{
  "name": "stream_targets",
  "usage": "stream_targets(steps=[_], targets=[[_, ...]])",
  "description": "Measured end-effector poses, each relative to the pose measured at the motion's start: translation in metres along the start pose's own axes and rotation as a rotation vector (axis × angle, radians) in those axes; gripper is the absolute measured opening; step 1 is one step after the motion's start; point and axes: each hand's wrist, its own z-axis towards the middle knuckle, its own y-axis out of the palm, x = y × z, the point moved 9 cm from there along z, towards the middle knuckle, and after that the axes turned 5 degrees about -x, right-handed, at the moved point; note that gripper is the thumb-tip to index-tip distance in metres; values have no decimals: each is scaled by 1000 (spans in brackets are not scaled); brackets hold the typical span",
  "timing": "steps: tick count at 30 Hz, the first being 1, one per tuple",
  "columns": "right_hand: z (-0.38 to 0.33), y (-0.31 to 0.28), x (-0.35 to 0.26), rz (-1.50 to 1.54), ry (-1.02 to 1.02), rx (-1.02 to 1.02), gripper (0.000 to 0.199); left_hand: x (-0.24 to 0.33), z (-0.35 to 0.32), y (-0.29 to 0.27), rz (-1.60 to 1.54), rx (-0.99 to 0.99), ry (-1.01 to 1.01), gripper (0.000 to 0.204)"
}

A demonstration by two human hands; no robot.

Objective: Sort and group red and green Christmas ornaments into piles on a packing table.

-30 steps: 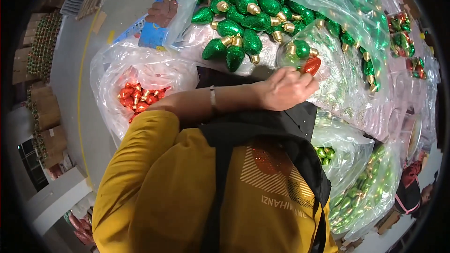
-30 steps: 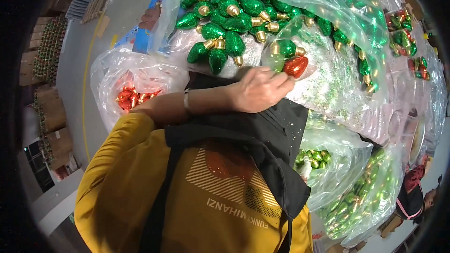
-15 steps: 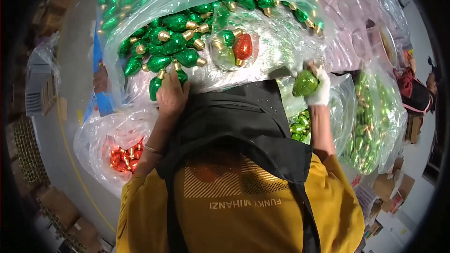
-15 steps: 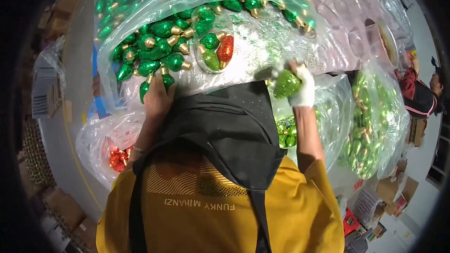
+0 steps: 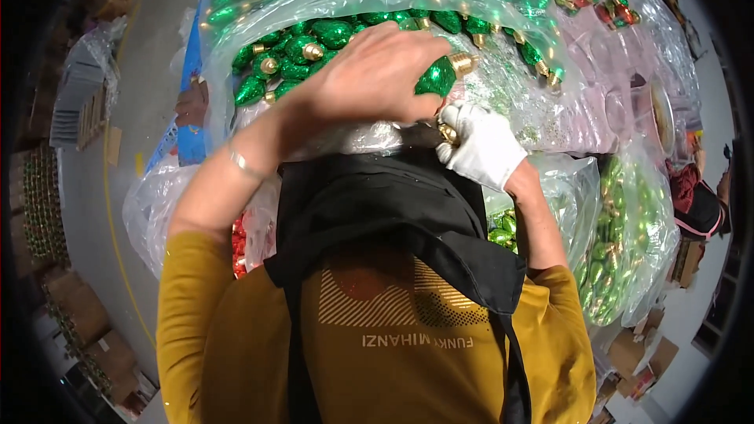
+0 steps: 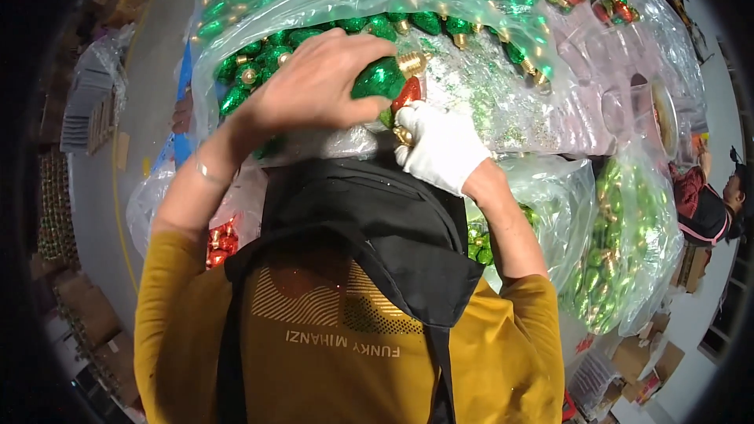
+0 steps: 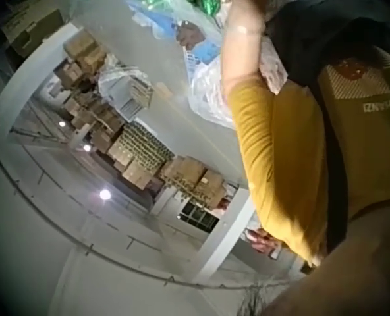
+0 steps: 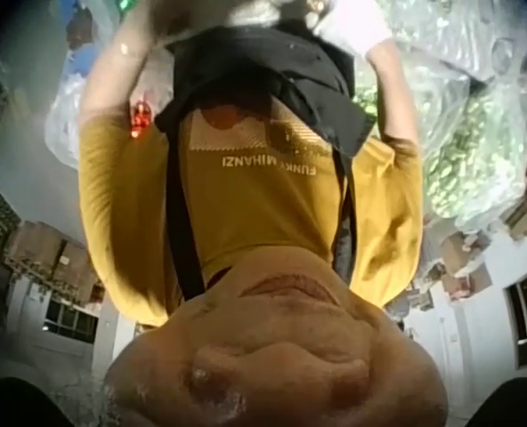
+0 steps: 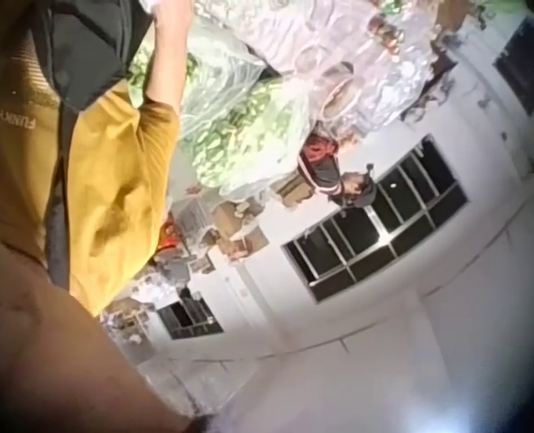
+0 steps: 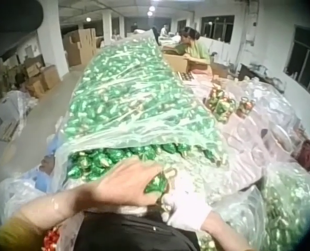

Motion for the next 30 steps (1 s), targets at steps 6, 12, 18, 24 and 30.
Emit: stream_targets(steps=[6, 12, 18, 24, 30], targets=[[-10, 3, 2, -66, 27, 102, 18, -45, 32, 80, 47, -709, -361, 49], [-15, 7, 11, 147, 47, 61, 19, -68, 31, 125, -64, -877, -656, 44], [-16, 14, 9, 179, 1, -68, 21, -29, 27, 138, 260, -944, -352, 36], [-18, 6, 27, 430, -37, 175, 23, -64, -27, 142, 276, -800, -261, 32], [-19, 14, 37, 500, 320, 8, 29, -53, -50, 119, 57, -641, -208, 52]])
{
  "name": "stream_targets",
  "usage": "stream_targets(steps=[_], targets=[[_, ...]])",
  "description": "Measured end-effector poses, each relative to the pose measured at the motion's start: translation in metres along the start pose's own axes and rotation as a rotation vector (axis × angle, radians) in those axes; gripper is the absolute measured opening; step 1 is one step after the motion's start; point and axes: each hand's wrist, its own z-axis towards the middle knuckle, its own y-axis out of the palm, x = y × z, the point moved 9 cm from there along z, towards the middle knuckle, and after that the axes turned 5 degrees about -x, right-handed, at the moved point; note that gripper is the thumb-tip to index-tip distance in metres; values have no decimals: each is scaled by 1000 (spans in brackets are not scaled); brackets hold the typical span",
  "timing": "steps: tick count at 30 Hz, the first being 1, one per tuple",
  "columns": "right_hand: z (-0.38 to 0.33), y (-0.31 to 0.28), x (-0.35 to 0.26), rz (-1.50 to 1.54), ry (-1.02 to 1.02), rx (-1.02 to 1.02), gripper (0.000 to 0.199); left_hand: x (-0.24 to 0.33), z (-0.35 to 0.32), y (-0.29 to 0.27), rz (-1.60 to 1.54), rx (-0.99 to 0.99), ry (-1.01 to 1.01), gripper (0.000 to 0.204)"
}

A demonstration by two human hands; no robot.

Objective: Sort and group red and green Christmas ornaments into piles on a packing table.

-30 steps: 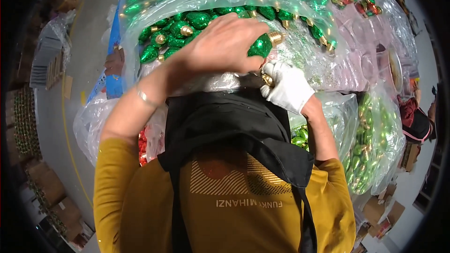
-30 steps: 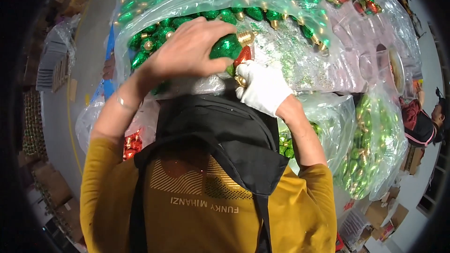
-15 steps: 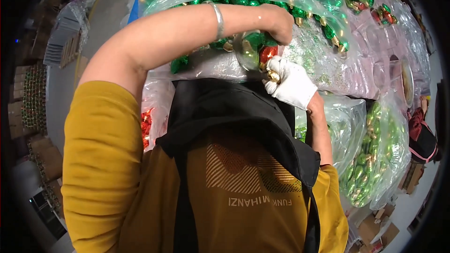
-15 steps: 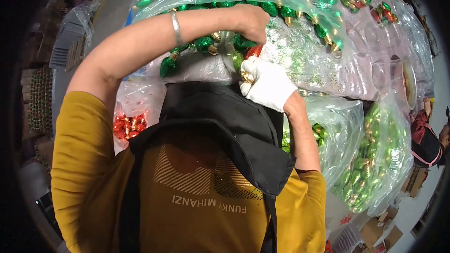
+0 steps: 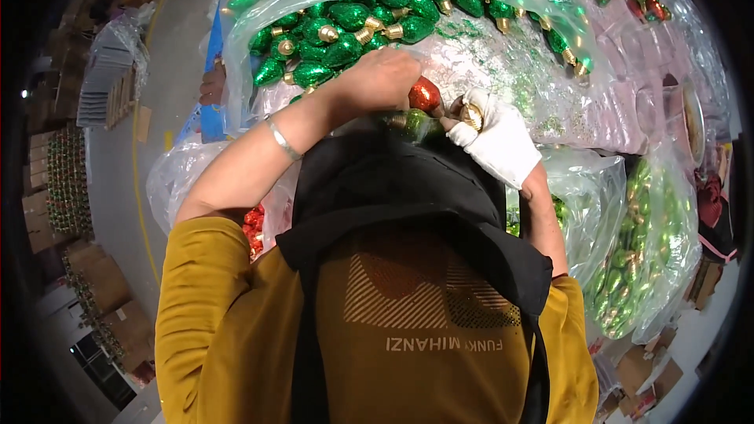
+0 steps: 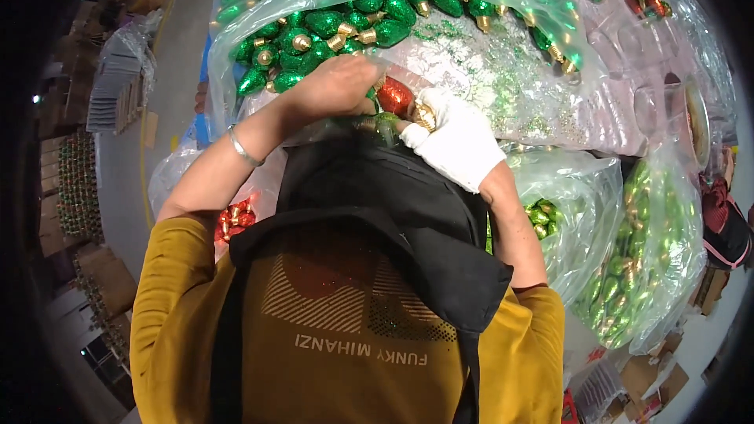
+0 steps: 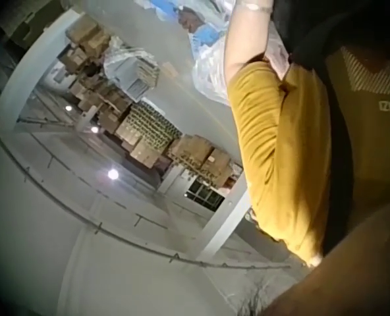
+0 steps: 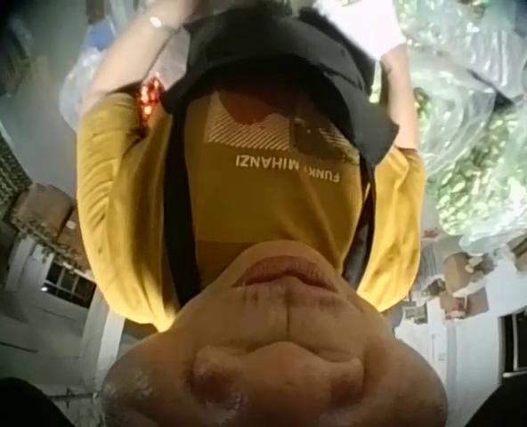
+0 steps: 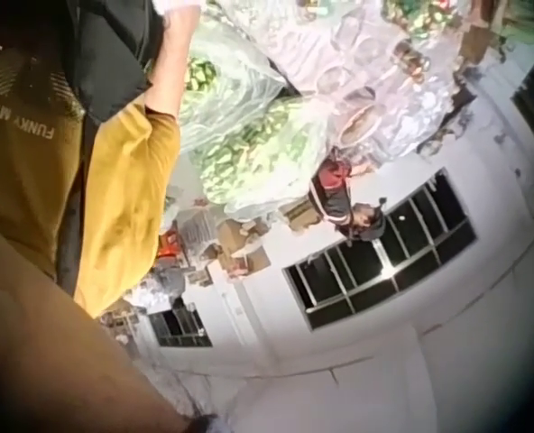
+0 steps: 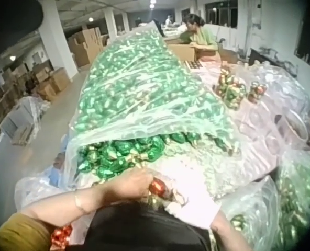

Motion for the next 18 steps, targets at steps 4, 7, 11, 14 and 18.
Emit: stream_targets(steps=[4, 7, 11, 14, 18], targets=[[8, 4, -35, -233, -112, 64, 32, -4, -1, 3, -22, -25, 51, 60], [14, 8, -29, -122, -62, 39, 33, -11, 0, 7, -53, -107, 141, 60], [15, 10, -31, -88, -62, 71, 33, -19, 16, 26, -92, -122, 191, 58], [20, 12, -31, -73, -81, 75, 34, -4, 16, 32, 29, -361, -1, 57], [14, -6, -28, 69, -104, 82, 35, 3, -3, -29, -180, -21, 101, 60]])
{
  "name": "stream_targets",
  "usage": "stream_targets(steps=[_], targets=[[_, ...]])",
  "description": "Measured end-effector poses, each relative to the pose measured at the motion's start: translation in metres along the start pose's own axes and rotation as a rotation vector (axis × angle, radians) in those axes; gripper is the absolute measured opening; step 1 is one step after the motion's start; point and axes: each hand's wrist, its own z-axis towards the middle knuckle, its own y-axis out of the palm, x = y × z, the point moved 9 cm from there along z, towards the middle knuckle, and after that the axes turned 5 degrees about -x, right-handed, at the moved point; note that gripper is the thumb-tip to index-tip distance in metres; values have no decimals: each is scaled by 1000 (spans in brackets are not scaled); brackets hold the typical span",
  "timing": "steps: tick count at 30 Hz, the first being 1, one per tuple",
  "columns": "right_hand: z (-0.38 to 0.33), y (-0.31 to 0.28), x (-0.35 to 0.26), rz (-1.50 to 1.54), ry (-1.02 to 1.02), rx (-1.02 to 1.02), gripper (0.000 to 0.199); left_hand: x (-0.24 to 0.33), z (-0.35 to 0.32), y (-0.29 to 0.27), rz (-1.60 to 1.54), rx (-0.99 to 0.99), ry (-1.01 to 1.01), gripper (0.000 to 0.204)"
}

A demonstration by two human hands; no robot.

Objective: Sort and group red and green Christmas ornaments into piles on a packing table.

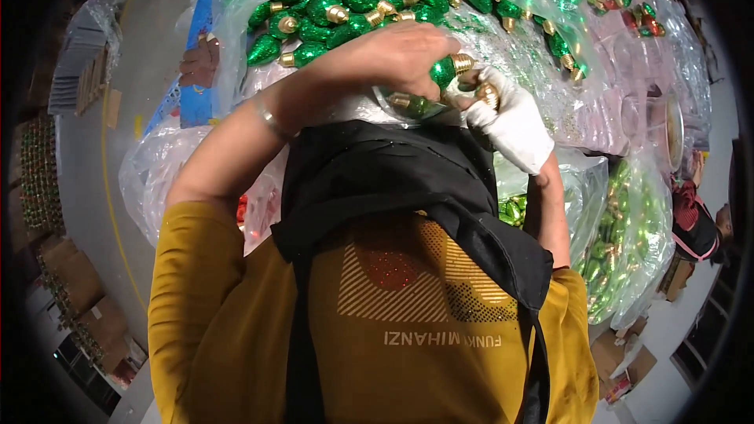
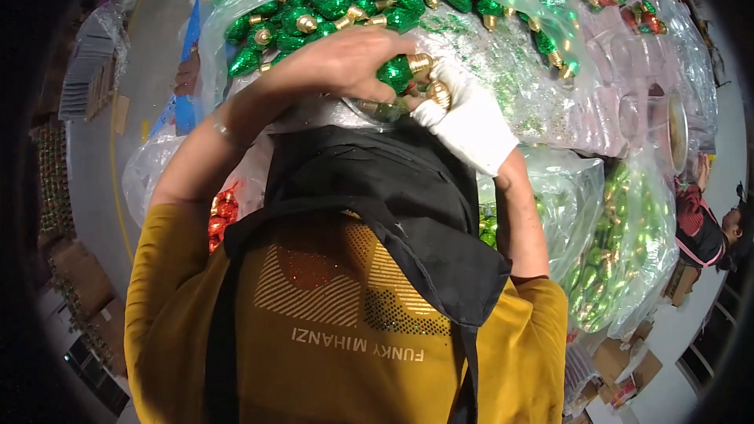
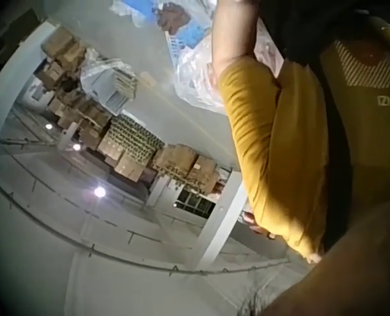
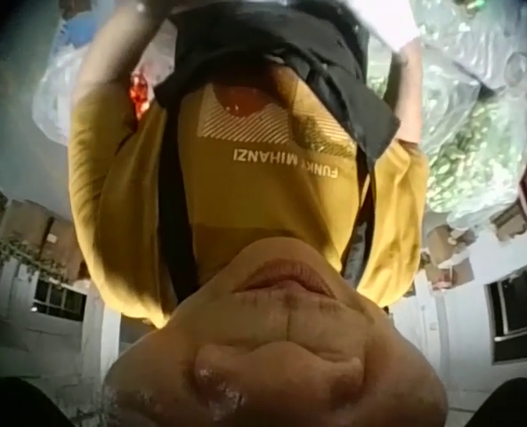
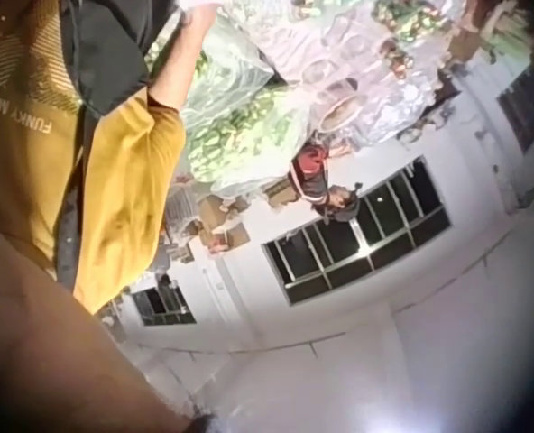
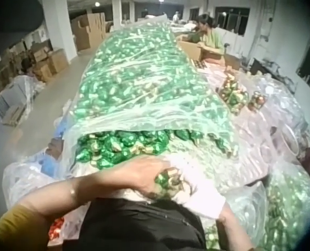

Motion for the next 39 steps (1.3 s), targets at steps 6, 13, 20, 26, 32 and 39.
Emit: stream_targets(steps=[6, 13, 20, 26, 32, 39], targets=[[1, -30, -36, 194, -138, 233, 37, 35, -47, -40, -51, 473, 98, 65], [-27, -69, -49, 22, -189, 414, 41, 42, -131, -40, -70, 923, 156, 64], [-27, -165, 85, -151, 214, 653, 35, -108, -446, 183, -209, 1022, -1408, 15], [46, -65, 101, -915, 119, 492, 29, -147, -508, 346, -272, 639, -1519, 19], [52, -102, 161, -466, -90, 418, 24, -223, -444, 399, 125, 269, -1294, 35], [31, -66, 95, -934, 68, 580, 26, -183, -433, 375, 266, 401, -981, 42]])
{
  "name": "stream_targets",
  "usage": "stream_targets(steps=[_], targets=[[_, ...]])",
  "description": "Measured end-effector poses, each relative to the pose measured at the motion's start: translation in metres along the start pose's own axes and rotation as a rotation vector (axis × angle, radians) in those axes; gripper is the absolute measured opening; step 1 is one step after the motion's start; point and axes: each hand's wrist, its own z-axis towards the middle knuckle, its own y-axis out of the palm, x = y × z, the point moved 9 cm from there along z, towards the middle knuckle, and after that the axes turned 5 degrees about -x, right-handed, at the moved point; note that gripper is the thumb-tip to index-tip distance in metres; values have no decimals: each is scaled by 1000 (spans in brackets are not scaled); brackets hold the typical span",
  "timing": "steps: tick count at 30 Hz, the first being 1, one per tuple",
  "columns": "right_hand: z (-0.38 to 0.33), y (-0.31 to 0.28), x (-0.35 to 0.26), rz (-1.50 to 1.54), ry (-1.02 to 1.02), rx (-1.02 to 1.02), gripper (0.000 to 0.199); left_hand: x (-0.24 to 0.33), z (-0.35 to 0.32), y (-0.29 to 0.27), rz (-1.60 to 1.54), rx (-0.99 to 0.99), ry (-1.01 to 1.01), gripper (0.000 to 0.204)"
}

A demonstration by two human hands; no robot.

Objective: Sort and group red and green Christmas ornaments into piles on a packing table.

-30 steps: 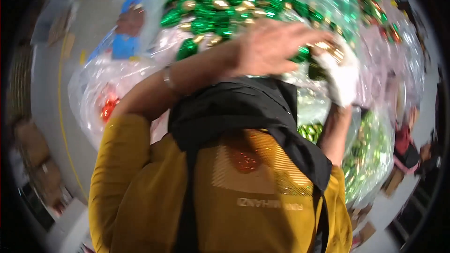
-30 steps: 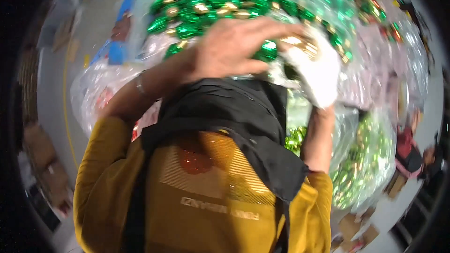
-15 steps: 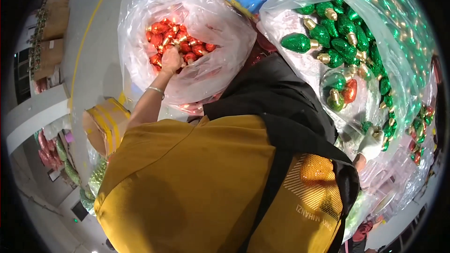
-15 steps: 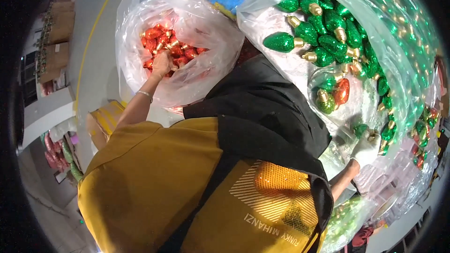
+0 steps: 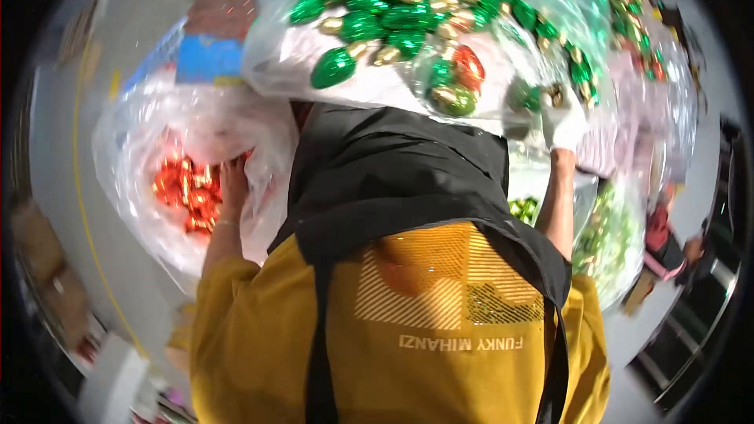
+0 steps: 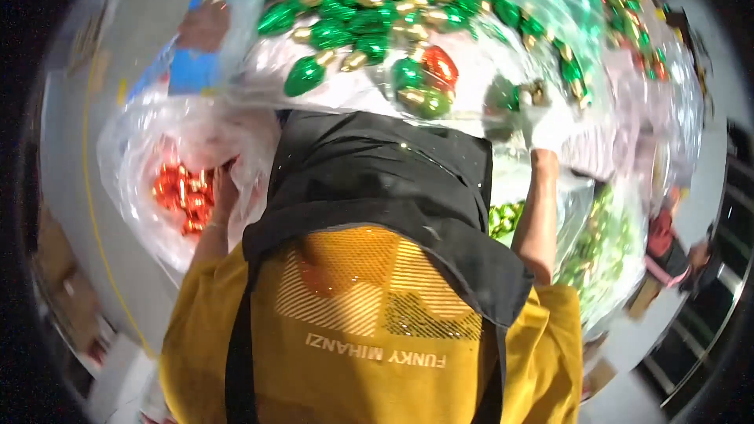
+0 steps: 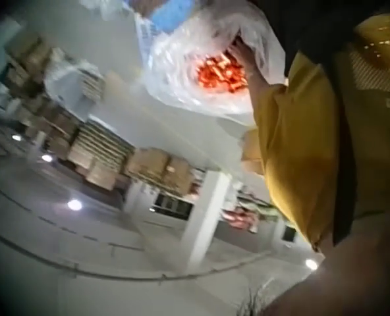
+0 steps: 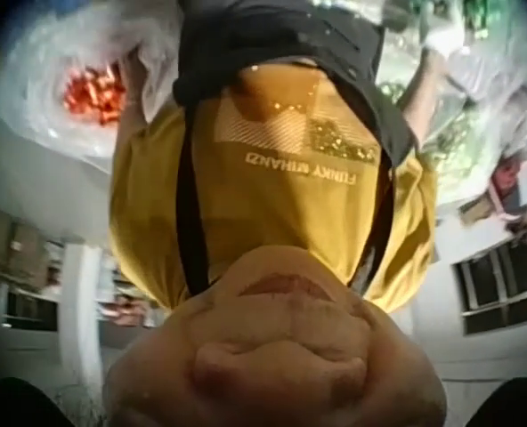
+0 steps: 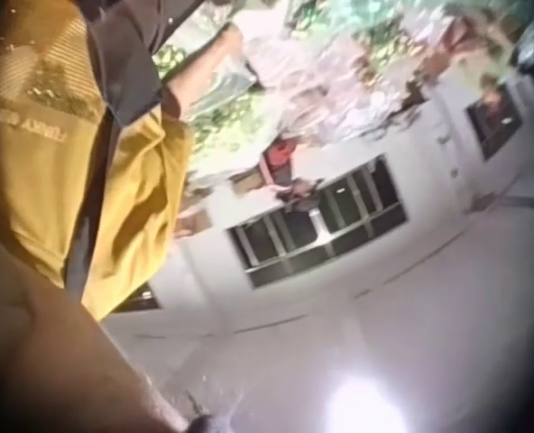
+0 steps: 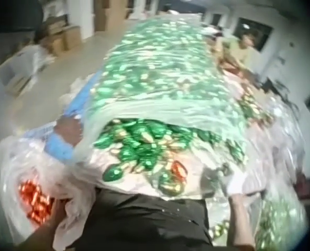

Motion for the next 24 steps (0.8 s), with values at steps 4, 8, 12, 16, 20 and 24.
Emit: stream_targets(steps=[4, 8, 12, 16, 20, 24], targets=[[-12, -51, 26, 509, 202, 78, 24, -40, 0, 17, -18, -295, -187, 33], [-34, -141, -2, 992, 249, 254, 24, -8, 48, -182, -319, -38, -247, 26], [-33, -132, -91, 746, -257, 76, 25, 131, 126, -365, -819, 297, 10, 31], [-16, -97, -95, 764, -136, -216, 23, 333, 185, -443, -635, 283, 890, 36], [-18, -98, -78, 926, -37, -168, 22, 425, 207, -410, -454, 33, 1195, 31], [-21, -103, -65, 871, -24, -82, 23, 454, 228, -362, -207, -292, 1143, 31]])
